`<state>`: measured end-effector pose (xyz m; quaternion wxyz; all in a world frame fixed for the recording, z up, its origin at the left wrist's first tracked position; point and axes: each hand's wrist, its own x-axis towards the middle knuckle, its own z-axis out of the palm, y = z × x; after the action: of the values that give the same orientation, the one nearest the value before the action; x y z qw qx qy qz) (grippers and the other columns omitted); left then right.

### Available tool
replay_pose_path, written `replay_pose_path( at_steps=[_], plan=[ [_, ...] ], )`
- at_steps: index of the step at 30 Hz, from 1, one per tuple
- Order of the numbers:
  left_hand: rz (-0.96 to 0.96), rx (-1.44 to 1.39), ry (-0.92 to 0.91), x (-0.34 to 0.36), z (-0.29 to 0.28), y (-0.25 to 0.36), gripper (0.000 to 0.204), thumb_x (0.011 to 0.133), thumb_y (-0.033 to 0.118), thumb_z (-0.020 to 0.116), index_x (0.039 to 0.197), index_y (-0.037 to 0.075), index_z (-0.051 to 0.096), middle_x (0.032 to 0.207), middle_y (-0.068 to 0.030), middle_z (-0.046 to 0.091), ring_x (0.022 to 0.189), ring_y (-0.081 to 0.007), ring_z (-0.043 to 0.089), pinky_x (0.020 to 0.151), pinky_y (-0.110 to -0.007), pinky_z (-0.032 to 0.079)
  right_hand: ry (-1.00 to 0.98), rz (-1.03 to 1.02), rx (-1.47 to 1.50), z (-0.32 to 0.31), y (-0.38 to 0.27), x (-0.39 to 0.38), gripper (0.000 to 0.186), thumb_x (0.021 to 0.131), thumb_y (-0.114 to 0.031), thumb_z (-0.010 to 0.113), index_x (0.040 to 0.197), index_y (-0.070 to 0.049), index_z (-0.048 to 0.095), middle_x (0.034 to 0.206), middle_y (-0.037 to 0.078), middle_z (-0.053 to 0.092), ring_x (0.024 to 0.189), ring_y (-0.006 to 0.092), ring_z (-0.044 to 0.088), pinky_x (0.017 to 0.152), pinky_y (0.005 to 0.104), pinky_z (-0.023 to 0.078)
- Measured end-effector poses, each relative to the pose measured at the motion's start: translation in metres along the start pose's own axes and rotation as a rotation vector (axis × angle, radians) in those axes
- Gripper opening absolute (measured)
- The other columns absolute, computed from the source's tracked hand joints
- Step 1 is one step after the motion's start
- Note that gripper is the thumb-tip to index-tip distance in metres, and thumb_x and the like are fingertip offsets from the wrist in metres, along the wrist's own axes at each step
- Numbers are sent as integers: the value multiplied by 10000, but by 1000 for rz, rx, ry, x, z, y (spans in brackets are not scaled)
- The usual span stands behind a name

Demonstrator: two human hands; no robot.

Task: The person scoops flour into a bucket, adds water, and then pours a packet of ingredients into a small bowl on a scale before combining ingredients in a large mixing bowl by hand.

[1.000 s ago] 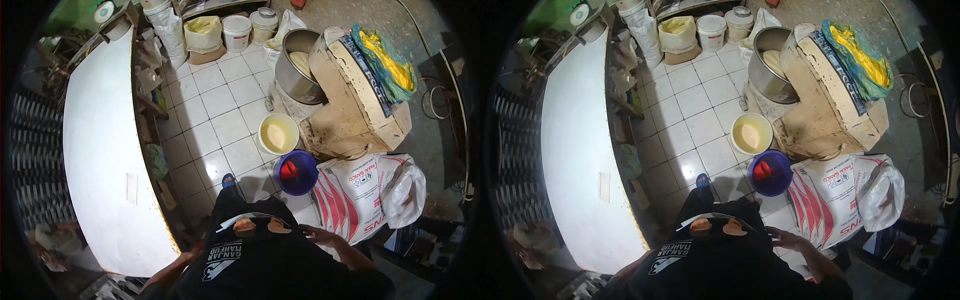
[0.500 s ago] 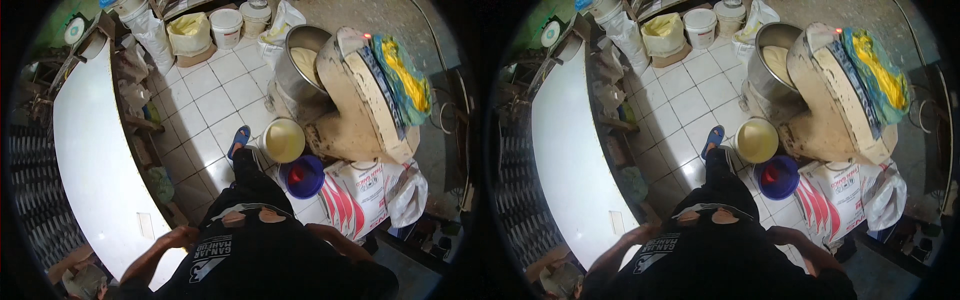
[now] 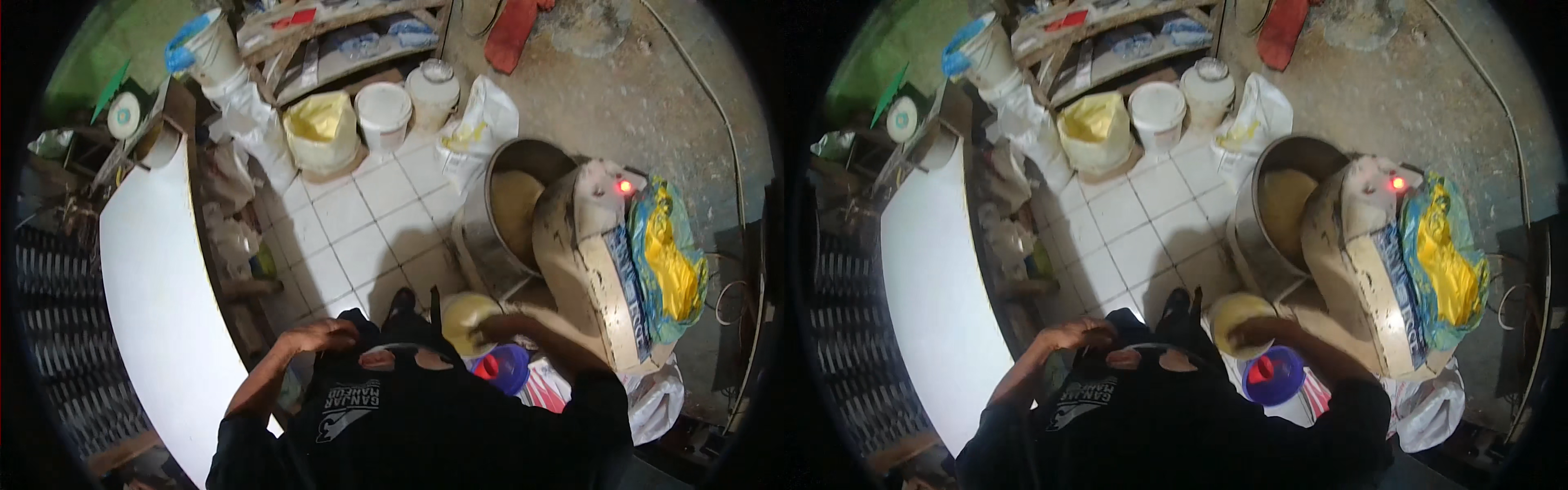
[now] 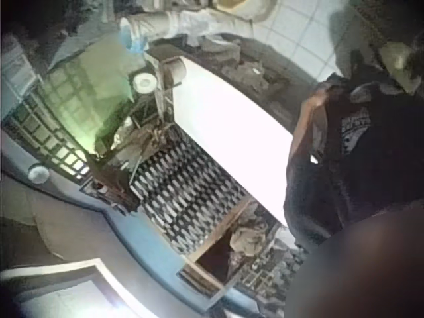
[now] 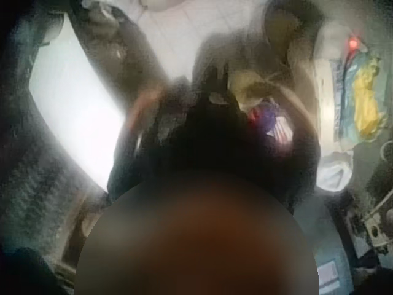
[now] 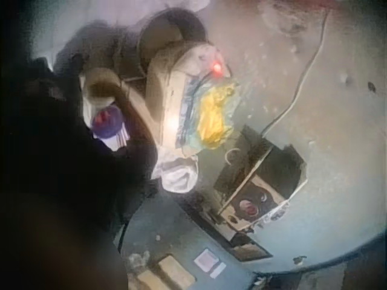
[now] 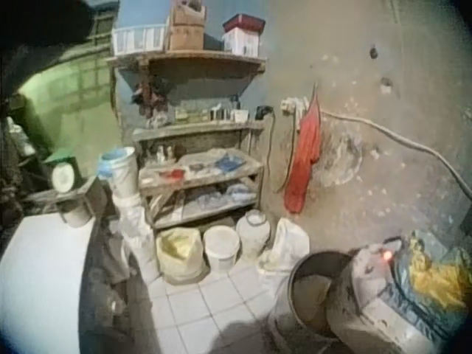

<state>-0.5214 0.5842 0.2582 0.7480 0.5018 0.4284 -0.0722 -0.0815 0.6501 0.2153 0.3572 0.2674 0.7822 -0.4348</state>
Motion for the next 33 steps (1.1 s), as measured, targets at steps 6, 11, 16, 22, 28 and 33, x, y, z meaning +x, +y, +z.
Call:
replay_pose_path(
  at_steps=[6, 11, 16, 22, 28, 33],
  plan=[
    [452, 137, 454, 105, -131, 59, 273, 953, 223, 594, 1160, 46, 601, 1060, -85, 664, 975, -188, 620, 877, -312, 480, 882, -280, 78, -312, -68, -24, 384, 902, -286, 586, 1178, -22, 545, 1098, 168, 640, 1049, 310, 620, 895, 398, 481],
    [723, 205, 418, 162, -224, 106, 268, 948, 231, 597, 1153, 58, 606, 1054, -89, 670, 984, -187, 625, 882, -333, 484, 452, -638, 910, -335, -14, 72, 280, 964, -256, 590, 1157, -53, 579, 1027, 98, 654, 943, 182, 636, 878, 363, 497],
    [679, 280, 377, 140, -307, 111, 298, 935, 246, 606, 1174, 71, 585, 1110, -103, 647, 1020, -212, 617, 914, -350, 468, 578, 150, 878, -211, 44, 183, 342, 938, -269, 526, 1187, -44, 589, 977, 99, 675, 828, 234, 638, 780, 374, 507],
    [624, 240, 345, 156, -432, 101, 342, 948, 309, 579, 1169, 48, 583, 1090, -134, 641, 1008, -239, 613, 918, -370, 468, 631, 90, 143, -244, 81, 211, 311, 944, -277, 514, 1131, -56, 627, 956, 147, 676, 851, 281, 659, 805, 418, 506],
    [503, 251, 535, 253, -567, 37, 329, 901, 260, 605, 1112, 9, 619, 1050, -167, 673, 985, -283, 647, 861, -376, 500, 1039, 449, 970, -356, 120, 234, 255, 909, -238, 515, 902, -29, 661, 899, 183, 667, 860, 332, 638, 755, 449, 500],
    [128, 240, 349, 338, -594, 104, 252, 900, 243, 590, 1037, 35, 632, 926, -63, 683, 817, -153, 647, 686, -294, 508, 1034, 417, 378, -393, 213, 277, 305, 855, -299, 560, 986, -46, 670, 948, 195, 669, 929, 388, 635, 827, 479, 500]
  ],
)
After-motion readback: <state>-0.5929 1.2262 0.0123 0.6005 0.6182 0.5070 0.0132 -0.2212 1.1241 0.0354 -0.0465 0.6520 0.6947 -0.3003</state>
